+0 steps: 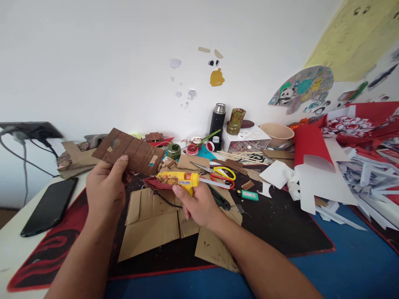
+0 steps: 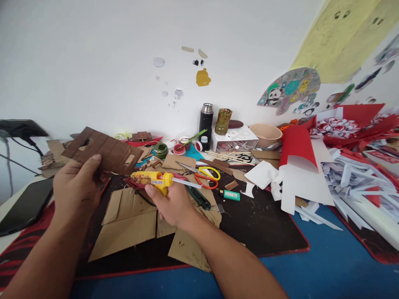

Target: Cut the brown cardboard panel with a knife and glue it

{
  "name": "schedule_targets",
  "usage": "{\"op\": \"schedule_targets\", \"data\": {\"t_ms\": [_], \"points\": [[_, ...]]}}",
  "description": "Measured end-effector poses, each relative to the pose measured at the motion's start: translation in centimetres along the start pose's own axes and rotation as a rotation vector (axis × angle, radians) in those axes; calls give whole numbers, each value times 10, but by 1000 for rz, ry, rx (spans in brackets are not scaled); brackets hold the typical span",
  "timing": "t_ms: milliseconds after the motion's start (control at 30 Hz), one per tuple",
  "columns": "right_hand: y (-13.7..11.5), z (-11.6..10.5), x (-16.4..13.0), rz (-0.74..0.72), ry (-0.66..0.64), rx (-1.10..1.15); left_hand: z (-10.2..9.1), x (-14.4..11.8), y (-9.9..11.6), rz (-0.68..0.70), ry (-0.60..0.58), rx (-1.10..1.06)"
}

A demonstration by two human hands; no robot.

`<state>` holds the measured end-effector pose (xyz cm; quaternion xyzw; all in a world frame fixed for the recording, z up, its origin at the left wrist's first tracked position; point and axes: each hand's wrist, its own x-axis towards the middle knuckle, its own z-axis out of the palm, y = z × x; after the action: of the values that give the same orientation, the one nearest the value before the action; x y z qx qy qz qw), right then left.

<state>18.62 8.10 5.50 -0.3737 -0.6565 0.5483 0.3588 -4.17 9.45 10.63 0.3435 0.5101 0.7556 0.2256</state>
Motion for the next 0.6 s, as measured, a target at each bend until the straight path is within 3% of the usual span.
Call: {"op": "schedule_targets", "data": {"t_ms": [600], "points": [[-3, 0, 1, 24, 6, 88, -2, 1, -2, 5, -7, -2]]}}
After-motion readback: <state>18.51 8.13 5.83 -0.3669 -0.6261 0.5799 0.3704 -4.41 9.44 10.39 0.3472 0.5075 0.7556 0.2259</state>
